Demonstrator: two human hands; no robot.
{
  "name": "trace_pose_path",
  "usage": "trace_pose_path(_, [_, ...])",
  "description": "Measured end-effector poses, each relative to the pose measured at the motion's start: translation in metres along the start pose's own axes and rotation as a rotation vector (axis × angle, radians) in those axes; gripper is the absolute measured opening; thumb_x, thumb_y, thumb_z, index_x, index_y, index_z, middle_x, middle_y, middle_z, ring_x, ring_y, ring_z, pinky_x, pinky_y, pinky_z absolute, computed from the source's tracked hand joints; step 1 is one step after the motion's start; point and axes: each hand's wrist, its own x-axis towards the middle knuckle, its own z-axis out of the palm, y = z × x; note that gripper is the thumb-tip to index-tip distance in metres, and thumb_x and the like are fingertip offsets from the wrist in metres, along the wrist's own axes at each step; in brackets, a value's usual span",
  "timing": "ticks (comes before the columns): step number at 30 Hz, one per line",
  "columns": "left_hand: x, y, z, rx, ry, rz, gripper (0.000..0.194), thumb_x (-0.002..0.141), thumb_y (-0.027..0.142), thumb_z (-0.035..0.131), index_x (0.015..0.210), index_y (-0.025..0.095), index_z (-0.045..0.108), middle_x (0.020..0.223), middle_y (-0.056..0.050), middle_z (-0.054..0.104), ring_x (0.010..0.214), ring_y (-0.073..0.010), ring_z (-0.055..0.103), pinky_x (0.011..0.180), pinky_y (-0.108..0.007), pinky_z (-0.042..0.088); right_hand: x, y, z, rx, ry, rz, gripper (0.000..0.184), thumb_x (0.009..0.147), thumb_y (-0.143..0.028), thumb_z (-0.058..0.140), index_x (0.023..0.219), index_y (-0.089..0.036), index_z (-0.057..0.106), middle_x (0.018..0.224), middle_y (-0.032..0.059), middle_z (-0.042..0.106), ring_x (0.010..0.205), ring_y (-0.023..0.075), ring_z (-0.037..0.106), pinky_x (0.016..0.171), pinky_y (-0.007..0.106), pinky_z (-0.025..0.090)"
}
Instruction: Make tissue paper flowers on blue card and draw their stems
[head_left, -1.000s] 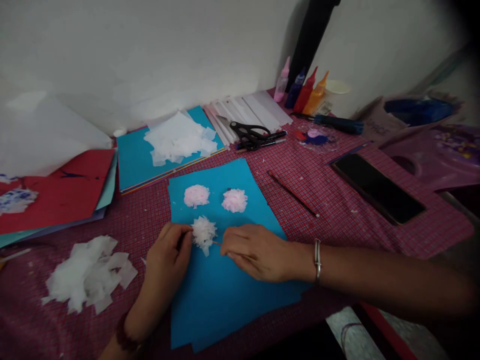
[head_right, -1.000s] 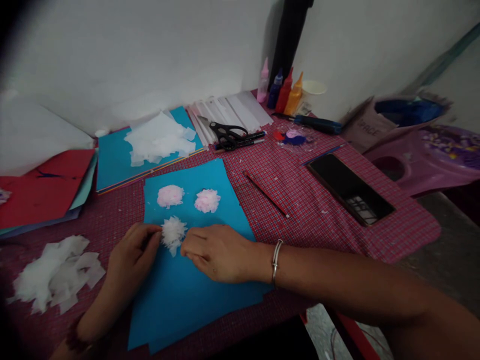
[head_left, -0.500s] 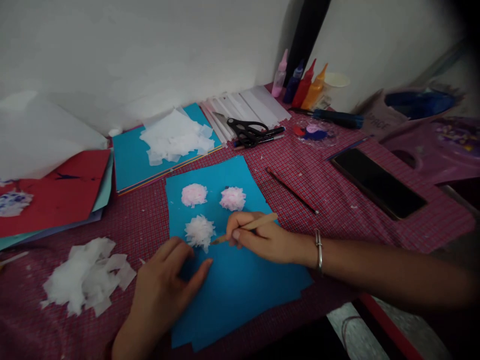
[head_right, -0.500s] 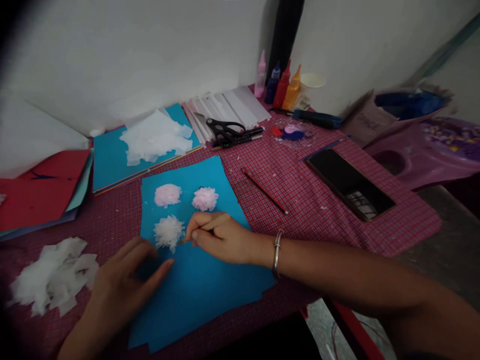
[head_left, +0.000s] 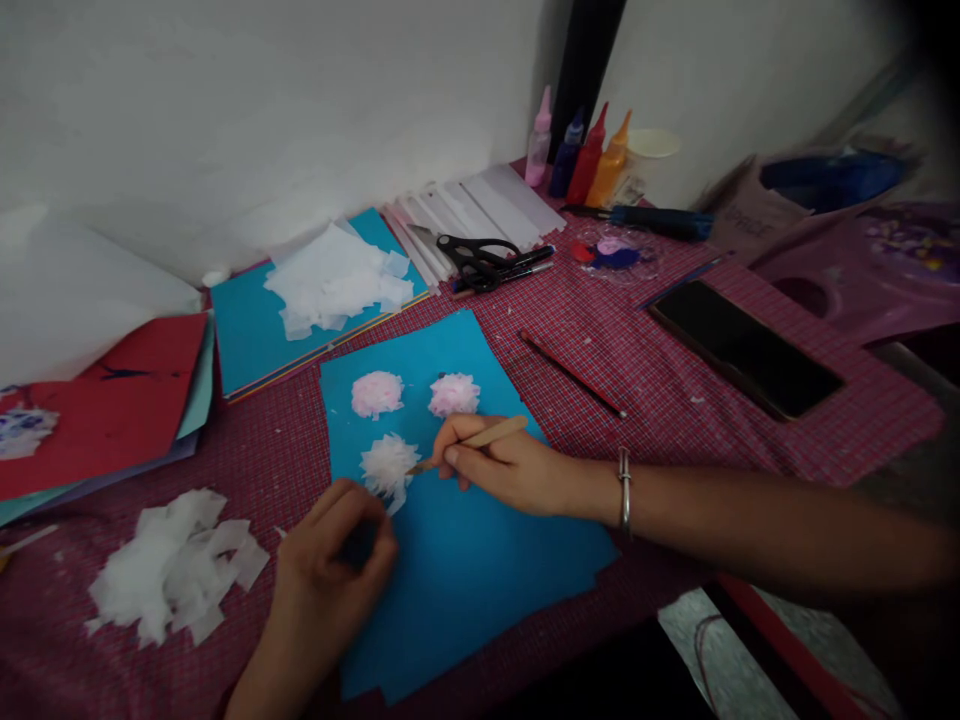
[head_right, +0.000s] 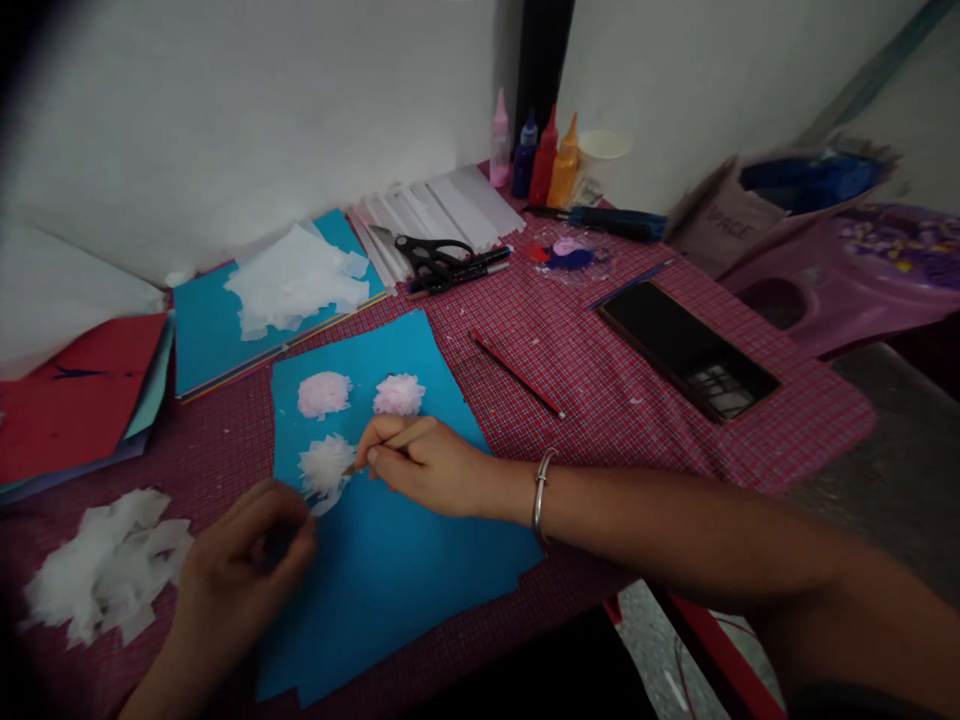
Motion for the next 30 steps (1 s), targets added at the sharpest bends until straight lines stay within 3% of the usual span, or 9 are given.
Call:
trace_pose_path(3, [0.003, -0.003, -0.019, -0.467, -0.030, -0.256, 0.014, 0.075, 0.021, 0.056, 0.065, 0.023, 0.047, 0.070, 0.003, 0.049, 0.063, -0.0135, 0.047, 0.053, -0.026, 0.039, -0.002, 0.001, 0.000, 0.009, -0.005, -0.001, 0.014, 0.088, -0.010, 0.042, 0.083, -0.016, 0.054, 0.076, -0.0006, 0.055, 0.064, 0.0098, 0.053, 0.055, 0.022, 0.043])
trace_pose_path(5, [0.005, -0.007, -0.029, -0.705, 0.019, -0.413, 0.015, 0.073, 0.019, 0.056, 0.061, 0.023, 0.046, 0.068, 0.003, 0.049, 0.062, -0.0128, 0.044, 0.052, -0.025, 0.038, -0.004, 0.003, -0.001, 0.023, -0.031, -0.008, 0.013, 0.087, -0.011, 0.043, 0.084, -0.017, 0.054, 0.073, -0.0009, 0.055, 0.062, 0.0103, 0.052, 0.055, 0.022, 0.042])
trace_pose_path(9, [0.009, -0.014, -0.037, -0.833, 0.116, -0.537, 0.016, 0.067, 0.017, 0.059, 0.060, 0.022, 0.046, 0.061, 0.004, 0.049, 0.054, -0.0106, 0.039, 0.045, -0.022, 0.031, -0.006, 0.005, 0.000, -0.021, -0.085, -0.011, 0.011, 0.086, -0.012, 0.045, 0.082, -0.017, 0.054, 0.072, -0.0012, 0.056, 0.063, 0.0107, 0.052, 0.055, 0.022, 0.041])
trace_pose_path(13, [0.013, -0.017, -0.033, -0.718, 0.063, -0.558, 0.014, 0.065, 0.025, 0.068, 0.066, 0.023, 0.054, 0.061, 0.005, 0.052, 0.050, -0.0086, 0.037, 0.043, -0.020, 0.027, -0.002, 0.003, 0.002, -0.102, -0.097, -0.049, 0.014, 0.087, -0.011, 0.044, 0.083, -0.017, 0.056, 0.078, 0.0003, 0.059, 0.067, 0.0106, 0.054, 0.058, 0.023, 0.043])
trace_pose_path(15, [0.014, -0.019, -0.032, -0.594, -0.006, -0.542, 0.013, 0.069, 0.031, 0.069, 0.070, 0.023, 0.059, 0.060, 0.004, 0.053, 0.051, -0.0095, 0.041, 0.045, -0.021, 0.031, 0.000, 0.003, 0.004, -0.142, -0.094, -0.062, 0.015, 0.089, -0.014, 0.044, 0.086, -0.016, 0.058, 0.081, 0.0012, 0.061, 0.066, 0.0103, 0.054, 0.057, 0.023, 0.043])
trace_pose_path(21, [0.013, -0.035, -0.034, -0.351, -0.322, -0.189, 0.011, 0.080, 0.030, 0.058, 0.073, 0.026, 0.064, 0.075, 0.001, 0.063, 0.069, -0.0157, 0.059, 0.062, -0.026, 0.047, 0.001, 0.003, 0.006, -0.280, -0.046, -0.088, 0.018, 0.092, -0.016, 0.043, 0.087, -0.017, 0.060, 0.086, 0.0021, 0.062, 0.069, 0.0105, 0.056, 0.062, 0.024, 0.046])
trace_pose_path(24, [0.012, -0.036, -0.032, -0.325, -0.418, -0.137, 0.013, 0.083, 0.027, 0.053, 0.075, 0.026, 0.062, 0.078, 0.001, 0.063, 0.073, -0.0155, 0.060, 0.065, -0.026, 0.048, 0.000, 0.003, 0.006, -0.293, -0.046, -0.105, 0.019, 0.092, -0.017, 0.042, 0.086, -0.017, 0.060, 0.086, 0.0024, 0.062, 0.071, 0.0109, 0.057, 0.063, 0.024, 0.046])
trace_pose_path(26, [0.013, -0.035, -0.027, -0.302, -0.424, -0.176, 0.013, 0.084, 0.030, 0.053, 0.078, 0.026, 0.063, 0.076, 0.002, 0.064, 0.070, -0.0152, 0.060, 0.062, -0.025, 0.048, 0.000, 0.003, 0.006, -0.300, -0.047, -0.113, 0.019, 0.092, -0.016, 0.042, 0.086, -0.017, 0.060, 0.085, 0.0022, 0.062, 0.071, 0.0111, 0.058, 0.064, 0.024, 0.047])
trace_pose_path(30, [0.016, -0.034, -0.013, -0.217, -0.253, -0.220, 0.013, 0.080, 0.035, 0.058, 0.085, 0.025, 0.064, 0.072, 0.002, 0.066, 0.066, -0.0166, 0.062, 0.058, -0.026, 0.048, 0.000, 0.003, 0.007, -0.302, -0.046, -0.128, 0.017, 0.091, -0.015, 0.044, 0.086, -0.017, 0.060, 0.085, 0.0023, 0.063, 0.076, 0.0125, 0.060, 0.067, 0.025, 0.047])
